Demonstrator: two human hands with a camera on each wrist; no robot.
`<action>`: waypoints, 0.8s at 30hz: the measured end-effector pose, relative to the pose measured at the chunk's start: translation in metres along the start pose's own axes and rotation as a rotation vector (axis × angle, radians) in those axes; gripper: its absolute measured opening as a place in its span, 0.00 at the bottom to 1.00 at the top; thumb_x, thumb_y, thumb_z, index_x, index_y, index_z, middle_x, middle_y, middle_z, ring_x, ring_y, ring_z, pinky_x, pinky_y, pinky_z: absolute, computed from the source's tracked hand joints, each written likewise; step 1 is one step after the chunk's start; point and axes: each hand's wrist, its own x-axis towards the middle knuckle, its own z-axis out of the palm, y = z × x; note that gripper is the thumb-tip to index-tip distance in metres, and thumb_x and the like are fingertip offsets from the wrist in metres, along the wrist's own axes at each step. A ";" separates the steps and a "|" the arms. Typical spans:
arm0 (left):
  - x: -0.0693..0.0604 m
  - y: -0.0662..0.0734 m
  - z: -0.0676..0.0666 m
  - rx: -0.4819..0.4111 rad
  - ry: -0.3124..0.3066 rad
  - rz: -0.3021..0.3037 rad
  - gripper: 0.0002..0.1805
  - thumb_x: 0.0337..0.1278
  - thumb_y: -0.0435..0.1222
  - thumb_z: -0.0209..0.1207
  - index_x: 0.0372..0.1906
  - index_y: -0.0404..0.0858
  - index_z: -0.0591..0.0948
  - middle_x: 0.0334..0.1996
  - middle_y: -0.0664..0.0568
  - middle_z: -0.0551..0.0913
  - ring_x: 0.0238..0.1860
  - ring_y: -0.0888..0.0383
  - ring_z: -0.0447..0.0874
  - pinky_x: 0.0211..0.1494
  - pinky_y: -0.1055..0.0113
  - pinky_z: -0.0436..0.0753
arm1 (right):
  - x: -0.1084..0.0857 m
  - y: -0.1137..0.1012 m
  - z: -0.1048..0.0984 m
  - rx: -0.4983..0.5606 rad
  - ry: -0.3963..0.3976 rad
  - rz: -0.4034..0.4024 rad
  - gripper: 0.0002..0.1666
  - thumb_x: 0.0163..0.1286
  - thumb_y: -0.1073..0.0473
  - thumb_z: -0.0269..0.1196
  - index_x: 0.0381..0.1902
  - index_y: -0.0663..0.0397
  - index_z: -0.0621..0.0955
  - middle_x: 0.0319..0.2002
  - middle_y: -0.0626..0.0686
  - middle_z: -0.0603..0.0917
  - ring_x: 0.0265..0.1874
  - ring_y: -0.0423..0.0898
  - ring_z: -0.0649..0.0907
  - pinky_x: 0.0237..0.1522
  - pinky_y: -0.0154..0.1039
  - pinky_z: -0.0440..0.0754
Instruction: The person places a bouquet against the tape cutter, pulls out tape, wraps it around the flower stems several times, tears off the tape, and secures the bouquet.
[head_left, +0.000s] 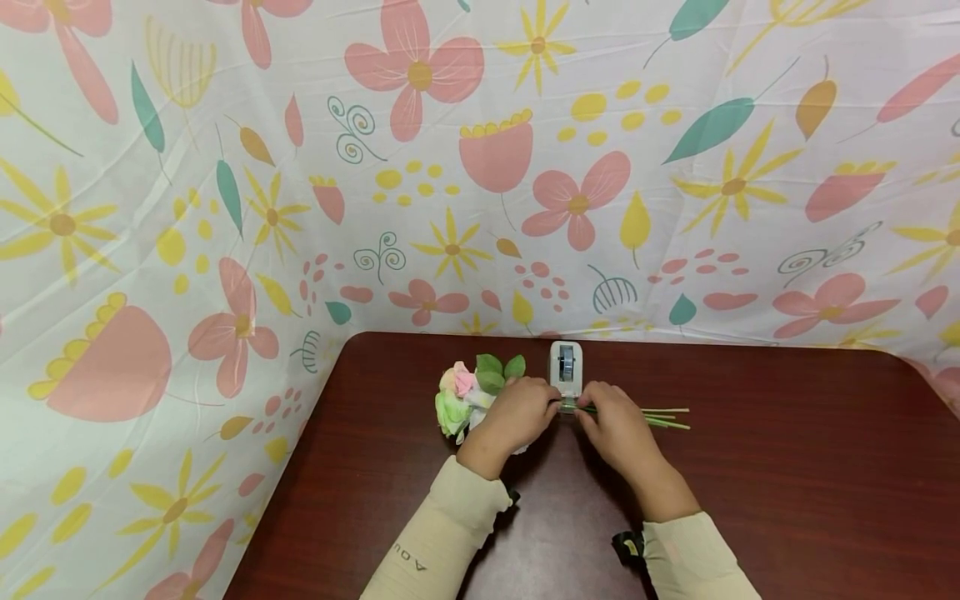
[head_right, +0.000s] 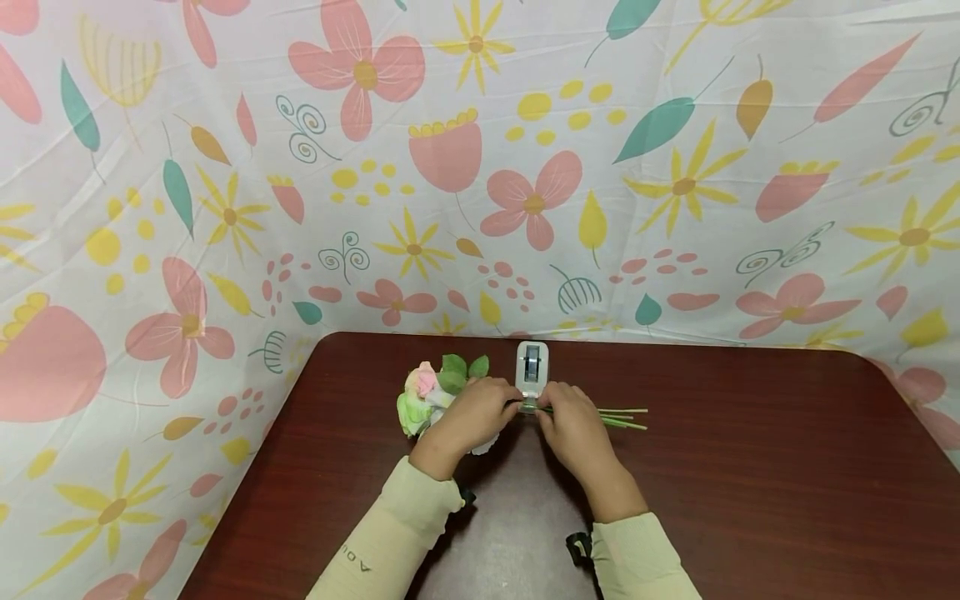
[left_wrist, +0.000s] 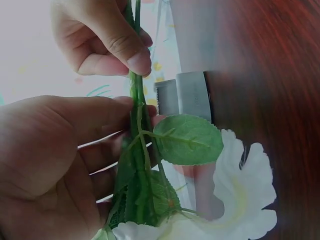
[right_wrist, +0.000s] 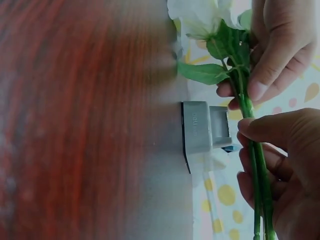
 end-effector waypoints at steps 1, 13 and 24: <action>0.000 -0.001 0.000 0.001 0.004 0.003 0.10 0.75 0.43 0.56 0.42 0.50 0.88 0.38 0.59 0.86 0.45 0.59 0.85 0.52 0.61 0.77 | 0.000 0.000 0.000 0.003 0.001 0.002 0.12 0.61 0.66 0.73 0.36 0.53 0.79 0.36 0.53 0.84 0.38 0.53 0.82 0.38 0.49 0.80; 0.002 -0.007 0.003 -0.060 0.049 0.044 0.08 0.69 0.40 0.62 0.47 0.47 0.89 0.41 0.58 0.88 0.45 0.61 0.86 0.51 0.69 0.81 | 0.001 0.001 0.000 0.055 -0.042 0.021 0.07 0.66 0.63 0.69 0.41 0.55 0.82 0.40 0.53 0.85 0.40 0.50 0.81 0.41 0.49 0.80; 0.004 -0.007 0.005 -0.113 0.046 0.001 0.08 0.66 0.39 0.65 0.46 0.45 0.88 0.41 0.57 0.86 0.43 0.61 0.85 0.48 0.71 0.82 | 0.003 0.003 -0.001 0.043 -0.086 0.060 0.10 0.67 0.60 0.68 0.44 0.58 0.84 0.41 0.55 0.84 0.40 0.51 0.83 0.42 0.50 0.81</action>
